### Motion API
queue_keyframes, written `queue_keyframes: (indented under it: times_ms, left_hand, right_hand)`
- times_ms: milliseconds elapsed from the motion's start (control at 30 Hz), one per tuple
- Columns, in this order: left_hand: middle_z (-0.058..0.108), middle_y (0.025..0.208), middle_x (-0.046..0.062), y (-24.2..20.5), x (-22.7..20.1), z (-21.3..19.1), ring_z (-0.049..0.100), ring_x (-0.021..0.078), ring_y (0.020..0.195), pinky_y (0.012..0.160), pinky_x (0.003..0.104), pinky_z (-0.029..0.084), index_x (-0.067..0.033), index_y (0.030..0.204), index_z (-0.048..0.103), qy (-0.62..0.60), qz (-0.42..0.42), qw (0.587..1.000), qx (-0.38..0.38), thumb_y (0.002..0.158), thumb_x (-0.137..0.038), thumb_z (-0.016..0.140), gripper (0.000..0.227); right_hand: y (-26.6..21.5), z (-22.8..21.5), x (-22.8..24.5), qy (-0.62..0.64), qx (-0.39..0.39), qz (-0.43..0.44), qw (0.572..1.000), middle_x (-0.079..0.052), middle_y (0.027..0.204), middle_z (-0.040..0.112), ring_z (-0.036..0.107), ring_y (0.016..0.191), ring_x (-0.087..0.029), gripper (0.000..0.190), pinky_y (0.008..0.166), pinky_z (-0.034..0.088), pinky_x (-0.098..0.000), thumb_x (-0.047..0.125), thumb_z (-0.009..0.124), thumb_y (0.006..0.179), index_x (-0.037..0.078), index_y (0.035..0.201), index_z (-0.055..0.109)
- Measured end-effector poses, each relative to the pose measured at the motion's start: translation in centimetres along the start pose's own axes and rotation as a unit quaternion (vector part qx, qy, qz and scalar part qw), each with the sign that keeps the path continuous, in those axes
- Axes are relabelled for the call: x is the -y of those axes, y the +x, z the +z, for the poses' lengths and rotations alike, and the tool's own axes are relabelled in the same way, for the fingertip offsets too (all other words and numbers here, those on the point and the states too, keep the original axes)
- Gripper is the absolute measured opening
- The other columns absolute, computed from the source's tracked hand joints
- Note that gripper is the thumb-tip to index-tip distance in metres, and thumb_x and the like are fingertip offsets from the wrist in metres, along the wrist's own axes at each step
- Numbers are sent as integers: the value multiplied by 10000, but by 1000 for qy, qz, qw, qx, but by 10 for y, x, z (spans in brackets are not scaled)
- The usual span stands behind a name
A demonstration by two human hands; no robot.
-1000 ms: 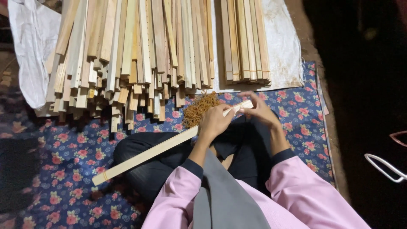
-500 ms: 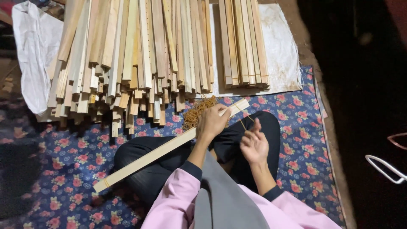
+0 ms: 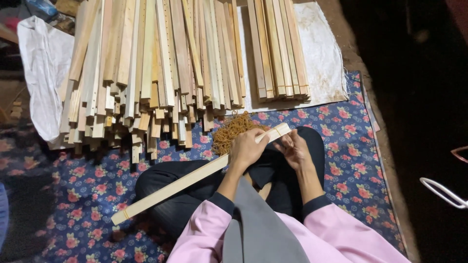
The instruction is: Wrapping rubber bands around the ends of thin wooden sticks to bundle or secure them.
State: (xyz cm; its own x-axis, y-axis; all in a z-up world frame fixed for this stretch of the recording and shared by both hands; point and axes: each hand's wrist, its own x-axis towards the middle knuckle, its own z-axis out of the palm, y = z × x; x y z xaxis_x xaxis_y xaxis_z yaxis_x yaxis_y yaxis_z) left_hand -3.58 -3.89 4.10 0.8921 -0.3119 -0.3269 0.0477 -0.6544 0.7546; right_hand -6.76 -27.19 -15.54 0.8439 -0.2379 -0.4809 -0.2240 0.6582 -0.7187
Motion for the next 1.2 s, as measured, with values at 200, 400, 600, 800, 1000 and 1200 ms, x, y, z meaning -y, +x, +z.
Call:
queue_keyframes:
  times_ms: [200, 400, 600, 800, 1000, 1200]
  left_hand:
    - [758, 1141, 129, 2, 7, 5, 668, 366, 1182, 1029, 497, 475, -246, 1154, 752, 30, -3, 999, 34, 911, -559, 555, 443]
    - [751, 1154, 146, -9, 0, 4, 651, 383, 1201, 1024, 494, 481, -245, 1144, 755, 32, -13, 997, 66, 882, -569, 568, 457]
    - [760, 1129, 132, -7, 6, 13, 655, 373, 1196, 1017, 478, 487, -287, 1069, 776, 30, -17, 997, 73, 864, -565, 567, 403]
    - [741, 1163, 181, -15, 4, 7, 629, 393, 1228, 1024, 483, 500, -271, 1063, 791, 36, -27, 991, 127, 867, -537, 560, 403]
    - [772, 1040, 172, -25, 3, 5, 684, 377, 1151, 998, 486, 533, -217, 984, 808, 114, -22, 973, 199, 779, -571, 569, 473]
    - [692, 1230, 252, 34, 40, 36, 657, 393, 1194, 1026, 596, 483, 38, 1337, 499, 298, 73, 921, 242, 709, -566, 560, 873]
  right_hand:
    - [-42, 60, 79, -263, 85, -59, 959, -121, 1001, 747, 736, 880, -204, 446, 761, 638, -370, 150, 842, 788, -14, 1183, 718]
    - [-10, 44, 92, -333, 226, -4, 915, -109, 792, 718, 735, 711, -197, 335, 655, 630, -334, 87, 854, 734, -7, 1017, 702]
    - [-48, 79, 128, -421, 262, 27, 868, -99, 787, 753, 708, 704, -129, 365, 672, 594, -272, -56, 879, 662, -53, 1012, 773]
    - [-70, 109, 141, -548, 319, 71, 770, -67, 835, 782, 638, 756, -134, 377, 708, 551, -295, 110, 914, 717, 26, 1075, 832]
    - [-67, 83, 86, -738, 411, 58, 533, -31, 807, 800, 747, 781, -219, 606, 709, 578, -346, 537, 977, 587, 176, 1037, 792]
    - [-126, 98, 28, -492, 279, -71, 822, -19, 614, 718, 682, 439, -119, 232, 449, 528, -222, -20, 846, 675, 85, 821, 699]
